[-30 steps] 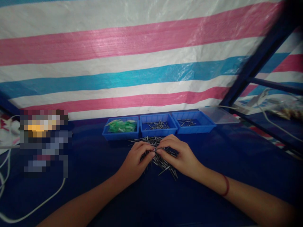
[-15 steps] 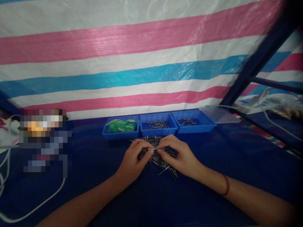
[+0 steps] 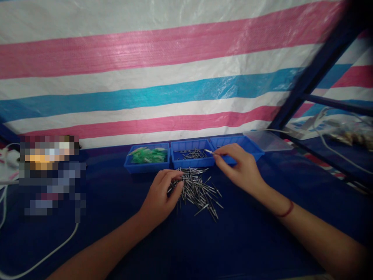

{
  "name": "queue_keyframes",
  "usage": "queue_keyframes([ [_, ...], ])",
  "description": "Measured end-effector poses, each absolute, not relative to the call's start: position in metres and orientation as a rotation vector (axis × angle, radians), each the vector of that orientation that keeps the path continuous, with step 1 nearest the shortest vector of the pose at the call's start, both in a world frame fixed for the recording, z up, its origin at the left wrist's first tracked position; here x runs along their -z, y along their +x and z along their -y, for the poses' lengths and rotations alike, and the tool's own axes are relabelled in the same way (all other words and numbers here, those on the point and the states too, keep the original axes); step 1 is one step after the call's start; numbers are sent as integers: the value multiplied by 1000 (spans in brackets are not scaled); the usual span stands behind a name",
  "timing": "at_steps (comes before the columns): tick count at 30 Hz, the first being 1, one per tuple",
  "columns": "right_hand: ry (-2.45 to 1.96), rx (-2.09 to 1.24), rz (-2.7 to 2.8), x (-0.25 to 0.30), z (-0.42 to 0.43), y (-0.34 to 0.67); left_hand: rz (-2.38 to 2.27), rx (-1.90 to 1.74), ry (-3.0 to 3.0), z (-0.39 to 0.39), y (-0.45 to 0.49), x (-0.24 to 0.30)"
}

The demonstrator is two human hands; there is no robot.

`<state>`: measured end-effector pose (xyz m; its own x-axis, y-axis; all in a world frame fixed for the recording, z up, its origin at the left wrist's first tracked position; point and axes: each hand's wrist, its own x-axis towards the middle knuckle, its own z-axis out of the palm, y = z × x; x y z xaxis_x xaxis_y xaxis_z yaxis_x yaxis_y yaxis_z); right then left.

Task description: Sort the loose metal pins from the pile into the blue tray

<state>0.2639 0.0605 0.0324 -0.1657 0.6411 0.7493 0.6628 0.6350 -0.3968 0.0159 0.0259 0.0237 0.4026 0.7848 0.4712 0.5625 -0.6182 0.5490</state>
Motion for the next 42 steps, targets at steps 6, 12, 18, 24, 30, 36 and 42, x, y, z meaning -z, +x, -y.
queue_keyframes([
  [6, -1353, 385, 1799, -27, -94, 310, -1234, -850, 2577, -41, 0, -25],
  [12, -1247, 323, 1892, -25, -84, 293, -1285, -574, 2718, -46, -4, -23],
  [18, -988, 115, 2145, -23, -60, 259, -1335, -518, 2742, -45, -3, -22],
  [24, -907, -2, 2247, -20, -47, 242, -1374, -526, 2762, -44, 1, -21],
  [30, -870, -93, 2289, -18, -40, 235, -1281, -489, 2801, -45, -1, -24],
  [36, -840, -136, 2307, -13, -38, 233, -1297, -514, 2731, -45, 0, -25],
  [42, -856, -211, 2273, -16, -34, 230, -1342, -528, 2704, -44, 4, -22],
])
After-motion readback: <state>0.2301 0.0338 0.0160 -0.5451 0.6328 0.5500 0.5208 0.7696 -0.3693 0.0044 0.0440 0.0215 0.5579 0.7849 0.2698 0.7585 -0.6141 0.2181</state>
